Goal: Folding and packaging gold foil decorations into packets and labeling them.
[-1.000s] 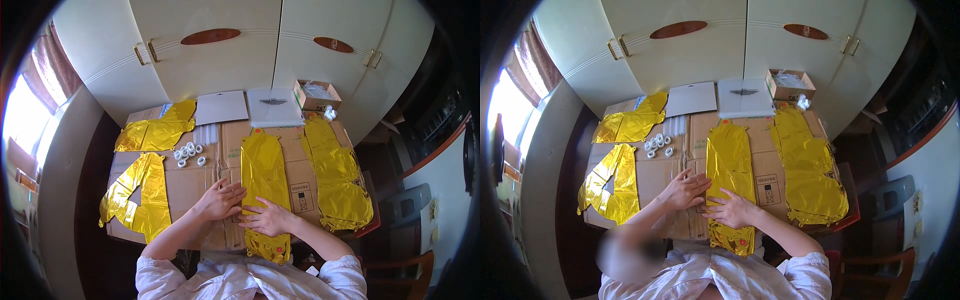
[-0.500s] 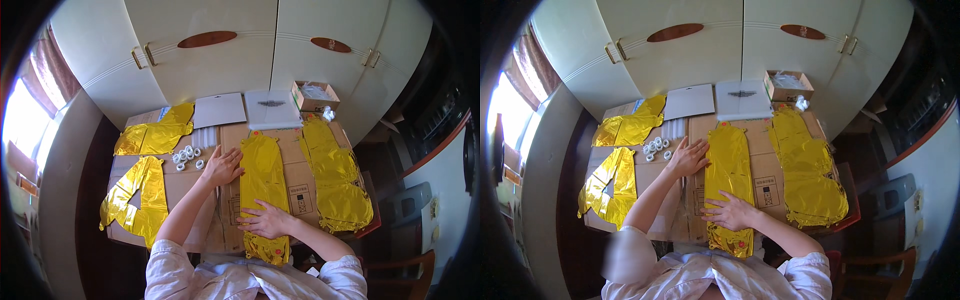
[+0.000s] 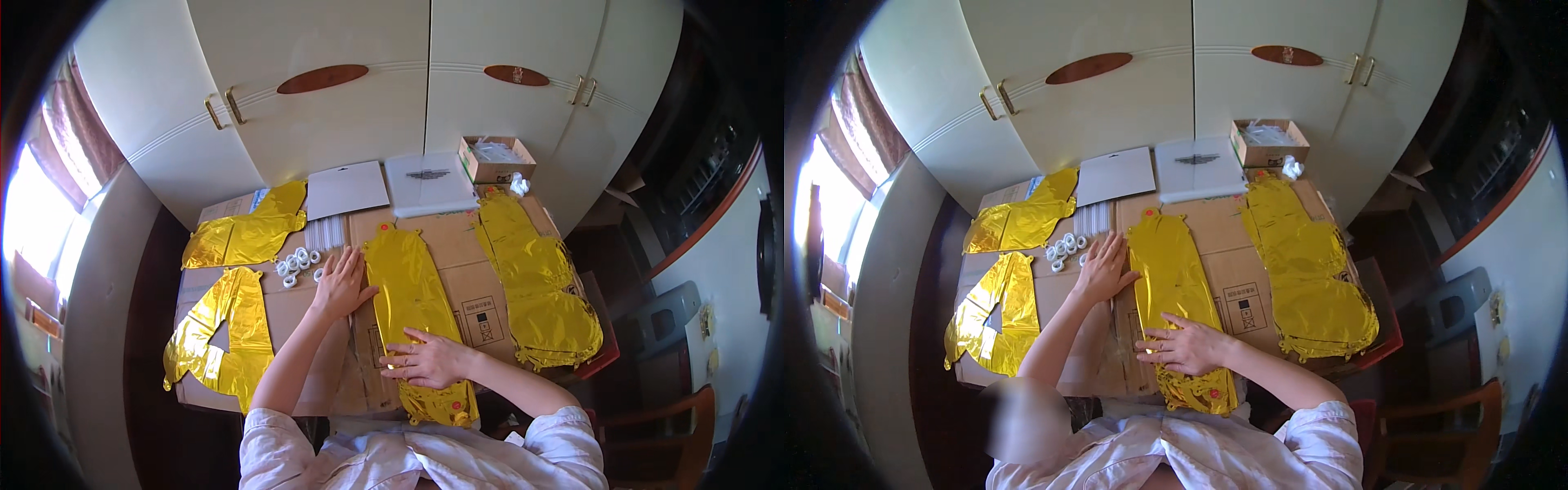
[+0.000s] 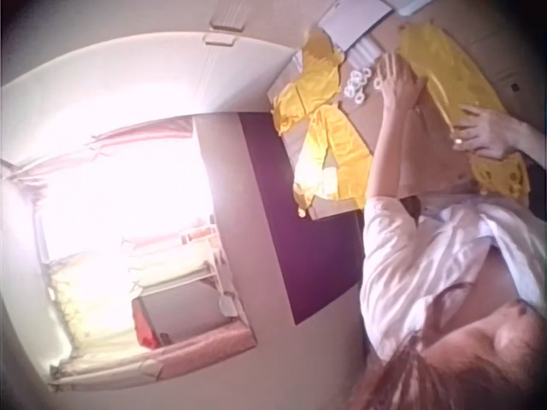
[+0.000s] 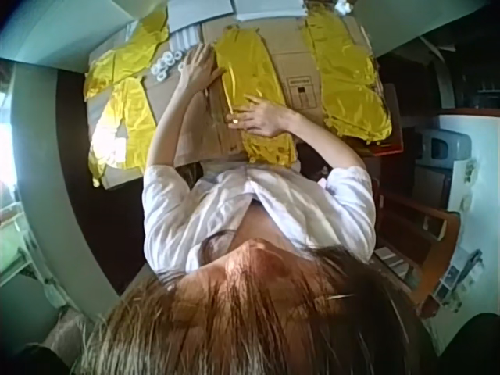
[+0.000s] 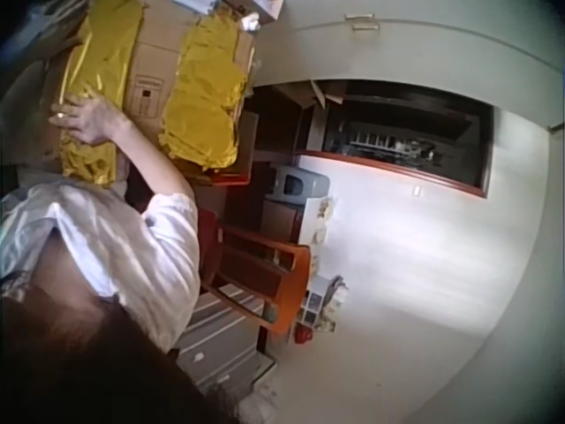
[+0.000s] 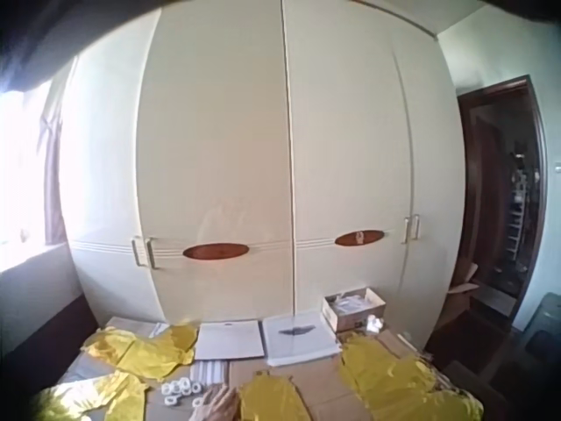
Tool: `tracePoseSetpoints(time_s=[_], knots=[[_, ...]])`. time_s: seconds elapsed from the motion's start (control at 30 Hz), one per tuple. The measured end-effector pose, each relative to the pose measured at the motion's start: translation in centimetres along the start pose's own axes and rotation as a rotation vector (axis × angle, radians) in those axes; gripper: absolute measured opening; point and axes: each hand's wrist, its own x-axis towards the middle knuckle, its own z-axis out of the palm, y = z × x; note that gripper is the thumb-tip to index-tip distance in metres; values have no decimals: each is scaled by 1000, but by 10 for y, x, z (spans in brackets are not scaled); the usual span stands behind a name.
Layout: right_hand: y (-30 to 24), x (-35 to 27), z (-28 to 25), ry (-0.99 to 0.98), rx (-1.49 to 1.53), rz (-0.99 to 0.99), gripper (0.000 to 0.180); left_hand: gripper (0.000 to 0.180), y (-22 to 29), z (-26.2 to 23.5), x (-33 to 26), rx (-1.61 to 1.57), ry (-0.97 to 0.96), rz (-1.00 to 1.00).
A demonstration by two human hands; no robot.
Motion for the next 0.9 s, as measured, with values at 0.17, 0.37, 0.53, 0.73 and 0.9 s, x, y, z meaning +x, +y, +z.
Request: tracePoseSetpoints(time_s=[0.17, 0.37, 0.53, 0.73, 0.9], knots=[[-1, -11, -22, 144, -66, 165, 49, 81, 20, -23, -19, -74, -63, 75], [-17, -57, -21, 264, -84, 535, 57, 90, 58, -35, -50, -283, -159, 218], [-49, -87, -13, 281, -13, 772, 74, 91, 60, -26, -59, -190, -141, 191], [-65, -99, 4, 194, -41, 811, 81, 92, 60, -24, -59, -188, -146, 173], [-63, -101, 8, 174, -113, 798, 79, 93, 61, -24, -59, -178, -152, 168]])
